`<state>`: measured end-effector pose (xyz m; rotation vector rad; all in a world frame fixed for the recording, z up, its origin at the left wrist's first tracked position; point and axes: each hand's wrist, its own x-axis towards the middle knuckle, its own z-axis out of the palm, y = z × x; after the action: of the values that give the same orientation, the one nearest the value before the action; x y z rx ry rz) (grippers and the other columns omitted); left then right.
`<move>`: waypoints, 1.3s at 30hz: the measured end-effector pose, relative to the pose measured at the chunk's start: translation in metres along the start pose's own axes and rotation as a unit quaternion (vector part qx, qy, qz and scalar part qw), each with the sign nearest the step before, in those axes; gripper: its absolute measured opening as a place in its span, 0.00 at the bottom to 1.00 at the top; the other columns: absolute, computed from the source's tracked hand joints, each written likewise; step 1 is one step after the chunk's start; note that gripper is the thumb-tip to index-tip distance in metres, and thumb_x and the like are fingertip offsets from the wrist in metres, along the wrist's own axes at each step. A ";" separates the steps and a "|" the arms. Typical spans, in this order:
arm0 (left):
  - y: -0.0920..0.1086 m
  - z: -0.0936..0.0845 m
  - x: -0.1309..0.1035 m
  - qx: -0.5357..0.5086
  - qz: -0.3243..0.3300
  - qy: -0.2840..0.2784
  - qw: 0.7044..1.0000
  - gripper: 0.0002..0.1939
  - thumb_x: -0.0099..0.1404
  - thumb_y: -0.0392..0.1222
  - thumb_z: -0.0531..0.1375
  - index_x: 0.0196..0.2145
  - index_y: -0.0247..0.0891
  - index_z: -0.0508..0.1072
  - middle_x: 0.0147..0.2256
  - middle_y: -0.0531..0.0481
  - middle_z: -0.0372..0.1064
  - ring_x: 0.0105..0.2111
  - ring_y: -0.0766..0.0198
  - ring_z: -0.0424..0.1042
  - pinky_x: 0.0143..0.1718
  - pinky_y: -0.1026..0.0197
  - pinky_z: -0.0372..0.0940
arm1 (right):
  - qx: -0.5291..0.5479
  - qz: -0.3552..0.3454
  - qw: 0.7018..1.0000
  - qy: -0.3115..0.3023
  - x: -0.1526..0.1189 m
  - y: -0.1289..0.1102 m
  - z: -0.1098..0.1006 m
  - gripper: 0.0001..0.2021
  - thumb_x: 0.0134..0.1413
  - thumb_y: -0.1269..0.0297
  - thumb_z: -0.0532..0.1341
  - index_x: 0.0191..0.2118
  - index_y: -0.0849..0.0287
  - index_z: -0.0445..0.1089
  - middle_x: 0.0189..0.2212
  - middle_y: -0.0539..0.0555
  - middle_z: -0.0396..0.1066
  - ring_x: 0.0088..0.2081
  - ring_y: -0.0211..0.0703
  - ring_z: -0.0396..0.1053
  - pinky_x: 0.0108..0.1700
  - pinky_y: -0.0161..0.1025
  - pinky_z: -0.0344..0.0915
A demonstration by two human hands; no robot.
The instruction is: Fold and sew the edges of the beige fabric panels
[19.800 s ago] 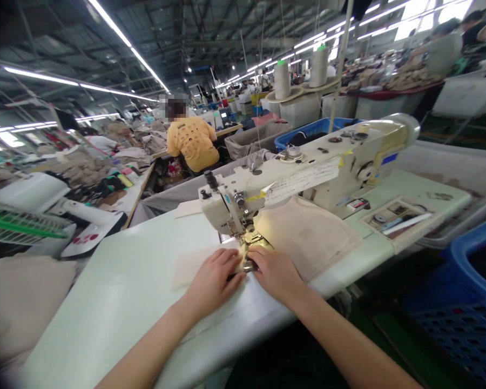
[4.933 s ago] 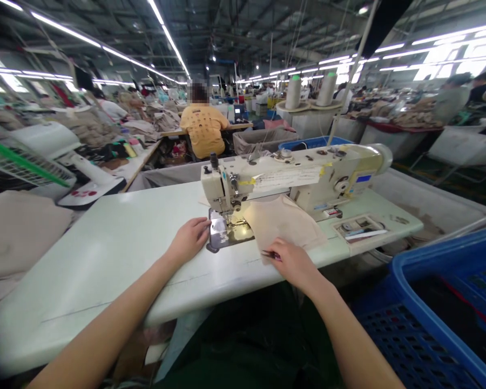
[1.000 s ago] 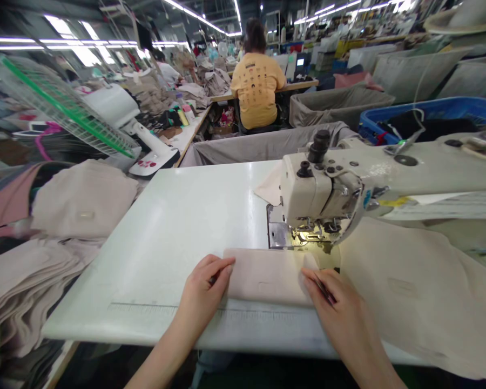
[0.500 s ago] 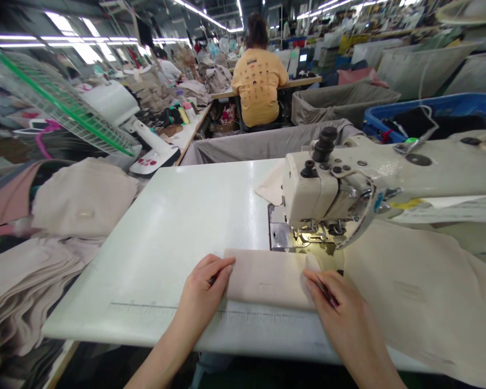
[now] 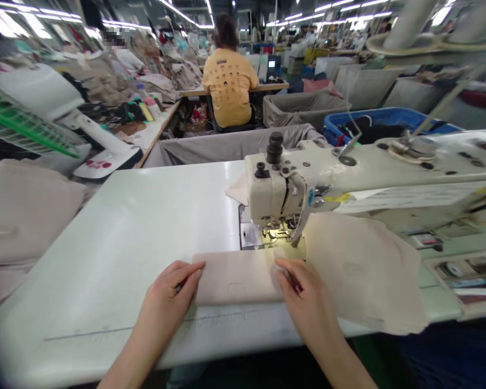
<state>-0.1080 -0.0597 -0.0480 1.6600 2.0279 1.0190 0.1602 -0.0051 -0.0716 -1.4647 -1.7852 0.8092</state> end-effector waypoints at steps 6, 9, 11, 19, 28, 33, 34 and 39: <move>-0.005 -0.001 0.002 0.026 0.008 -0.007 1.000 0.16 0.67 0.48 0.54 0.35 0.41 0.81 0.31 0.50 0.74 0.31 0.60 0.75 0.34 0.58 0.72 | -0.005 0.011 1.000 0.009 0.003 -0.002 0.000 0.12 0.60 0.58 0.59 0.36 0.56 0.78 0.33 0.54 0.77 0.32 0.44 0.73 0.35 0.38 0.69; -0.006 0.000 0.002 0.035 0.012 -0.004 0.999 0.16 0.67 0.49 0.54 0.36 0.41 0.81 0.31 0.50 0.74 0.32 0.60 0.76 0.35 0.58 0.72 | -0.012 0.010 1.000 -0.004 0.004 -0.005 -0.001 0.11 0.59 0.58 0.59 0.35 0.56 0.78 0.32 0.53 0.77 0.31 0.43 0.72 0.33 0.37 0.68; -0.006 0.000 0.002 0.038 0.015 -0.003 0.999 0.16 0.67 0.49 0.54 0.36 0.42 0.81 0.31 0.50 0.74 0.32 0.60 0.75 0.35 0.58 0.72 | -0.020 0.010 1.000 -0.004 0.005 -0.006 -0.002 0.12 0.60 0.58 0.58 0.34 0.56 0.77 0.31 0.53 0.77 0.31 0.43 0.72 0.33 0.37 0.67; -0.007 -0.001 0.003 0.041 0.019 -0.005 0.999 0.15 0.67 0.48 0.55 0.36 0.42 0.81 0.31 0.50 0.74 0.31 0.60 0.75 0.35 0.58 0.73 | -0.024 0.010 1.000 0.006 0.007 -0.011 -0.001 0.13 0.61 0.58 0.57 0.34 0.56 0.77 0.32 0.53 0.77 0.32 0.44 0.72 0.33 0.38 0.66; -0.005 -0.002 0.005 0.036 0.022 -0.005 0.999 0.15 0.67 0.49 0.55 0.35 0.42 0.80 0.31 0.50 0.74 0.31 0.59 0.76 0.36 0.57 0.73 | -0.034 0.014 0.999 -0.002 0.010 -0.013 -0.001 0.14 0.61 0.58 0.55 0.31 0.56 0.76 0.31 0.54 0.77 0.32 0.45 0.72 0.35 0.39 0.67; -0.003 -0.003 0.005 0.035 0.025 -0.003 0.999 0.15 0.66 0.48 0.55 0.34 0.42 0.80 0.30 0.50 0.74 0.31 0.59 0.76 0.35 0.58 0.73 | -0.040 0.011 0.999 0.003 0.010 -0.013 -0.001 0.14 0.61 0.58 0.55 0.32 0.56 0.76 0.30 0.53 0.76 0.33 0.45 0.73 0.36 0.39 0.68; -0.003 -0.003 0.005 0.036 0.027 -0.003 0.999 0.15 0.66 0.48 0.55 0.34 0.42 0.80 0.30 0.50 0.74 0.31 0.60 0.76 0.35 0.58 0.73 | -0.041 0.015 0.999 0.002 0.010 -0.013 -0.001 0.13 0.61 0.59 0.56 0.33 0.56 0.76 0.30 0.53 0.76 0.33 0.45 0.73 0.36 0.39 0.68; -0.007 -0.002 0.005 0.053 0.039 -0.002 0.998 0.16 0.67 0.49 0.54 0.36 0.42 0.80 0.30 0.50 0.74 0.30 0.60 0.75 0.34 0.58 0.72 | -0.066 0.002 0.998 -0.008 0.010 -0.015 0.000 0.13 0.63 0.60 0.55 0.33 0.56 0.76 0.29 0.52 0.75 0.33 0.45 0.72 0.36 0.38 0.67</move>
<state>-0.1158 -0.0563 -0.0508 1.8074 2.0624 0.9477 0.1506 0.0026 -0.0586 -1.5502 -1.8777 0.7183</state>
